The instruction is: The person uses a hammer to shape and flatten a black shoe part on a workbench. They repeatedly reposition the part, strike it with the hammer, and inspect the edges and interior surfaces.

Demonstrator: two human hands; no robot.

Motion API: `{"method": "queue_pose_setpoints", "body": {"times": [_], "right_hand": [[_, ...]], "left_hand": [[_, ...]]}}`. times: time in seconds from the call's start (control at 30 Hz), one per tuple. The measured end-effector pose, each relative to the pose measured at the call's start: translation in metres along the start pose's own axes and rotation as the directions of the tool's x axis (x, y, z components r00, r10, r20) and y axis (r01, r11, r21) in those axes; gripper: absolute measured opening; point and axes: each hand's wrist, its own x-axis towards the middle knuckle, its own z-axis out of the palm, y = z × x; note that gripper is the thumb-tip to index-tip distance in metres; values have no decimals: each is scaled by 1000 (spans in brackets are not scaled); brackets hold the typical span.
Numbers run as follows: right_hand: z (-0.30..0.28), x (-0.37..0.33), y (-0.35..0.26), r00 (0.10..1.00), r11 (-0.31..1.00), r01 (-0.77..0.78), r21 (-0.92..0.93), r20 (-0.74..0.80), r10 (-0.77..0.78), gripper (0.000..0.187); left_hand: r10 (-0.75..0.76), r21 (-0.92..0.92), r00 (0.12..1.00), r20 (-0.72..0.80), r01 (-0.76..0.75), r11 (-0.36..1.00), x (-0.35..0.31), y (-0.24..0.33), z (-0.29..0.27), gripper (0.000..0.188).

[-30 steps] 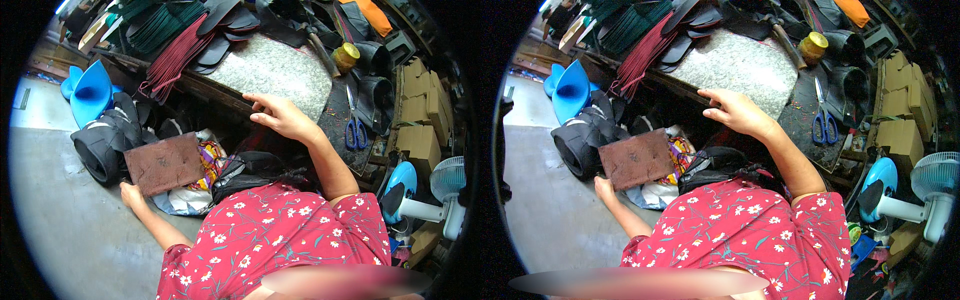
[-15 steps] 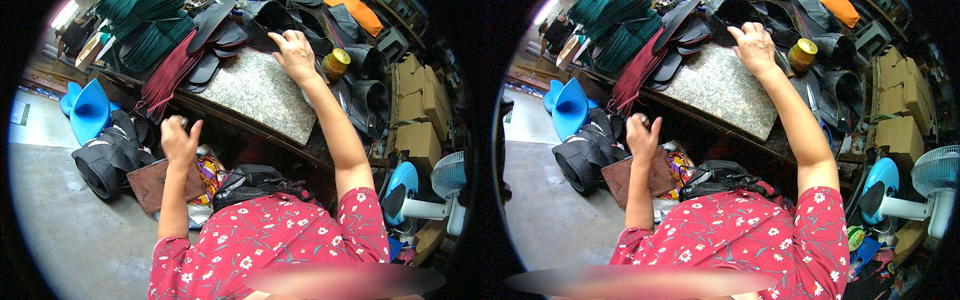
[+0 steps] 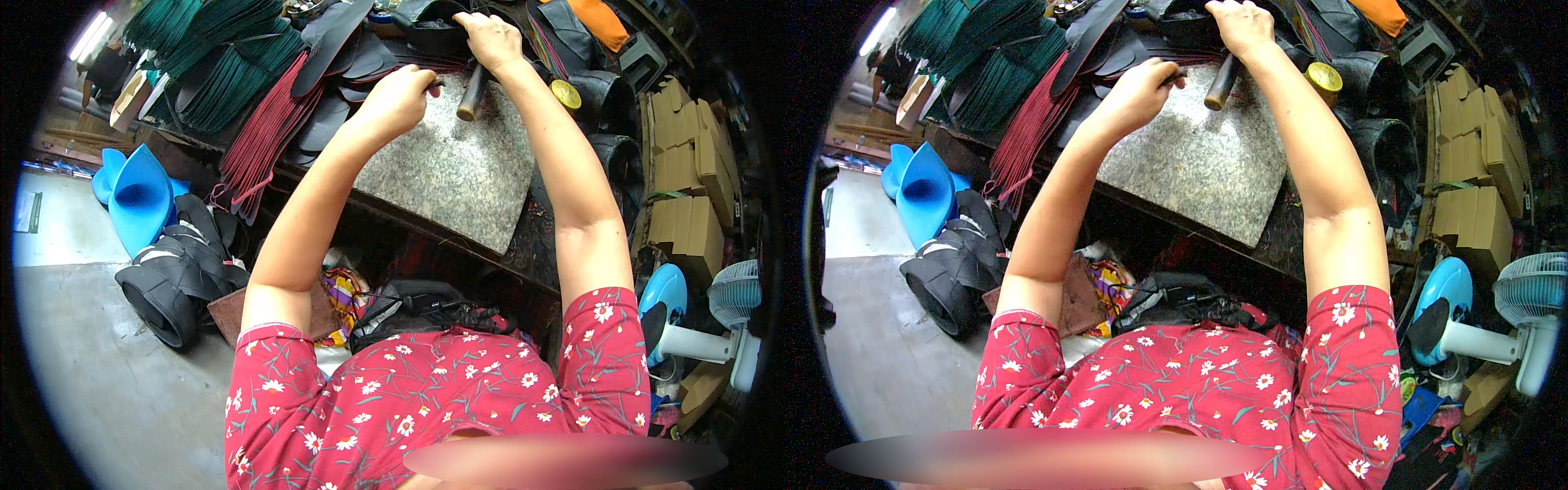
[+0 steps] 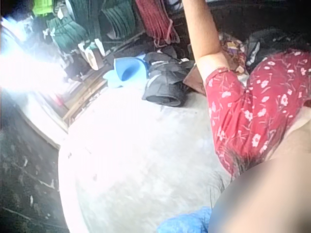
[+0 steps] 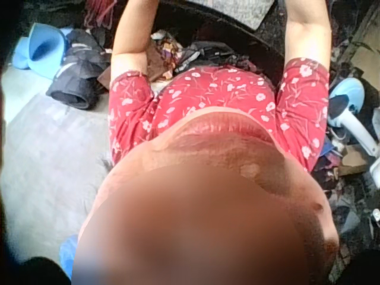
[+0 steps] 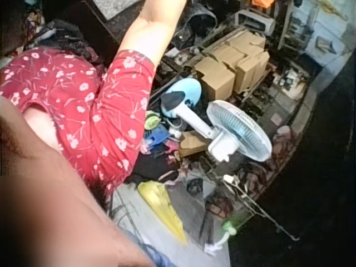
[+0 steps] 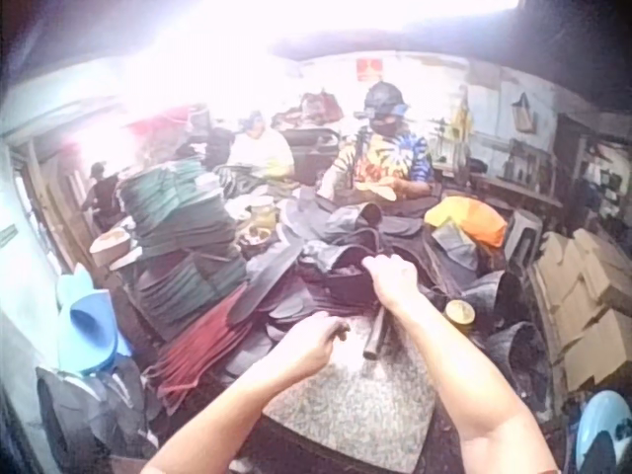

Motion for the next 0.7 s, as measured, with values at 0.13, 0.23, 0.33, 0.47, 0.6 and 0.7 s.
{"method": "queue_pose_setpoints", "body": {"times": [0.13,0.23,0.33,0.47,0.6,0.7], "right_hand": [[3,12,9,992,998,43,-42,118,-38,58],[-18,5,3,978,1000,-22,13,209,18,77],[-47,-14,-5,965,988,-106,113,253,75,77],[-66,-25,-11,987,986,-97,133,138,78,80],[-59,-26,-9,992,988,-120,98,57,115,77],[-51,-26,-7,994,986,-108,124,43,104,76]], "left_hand": [[35,263,991,131,-69,962,42,-15,26,35],[-70,319,984,166,14,948,59,-23,38,30],[-97,347,989,111,53,936,61,-27,42,30],[-107,325,994,32,91,941,57,-30,45,38],[-23,375,997,-69,47,926,68,-38,52,39],[-3,483,999,-46,25,875,83,-45,61,24]]}}
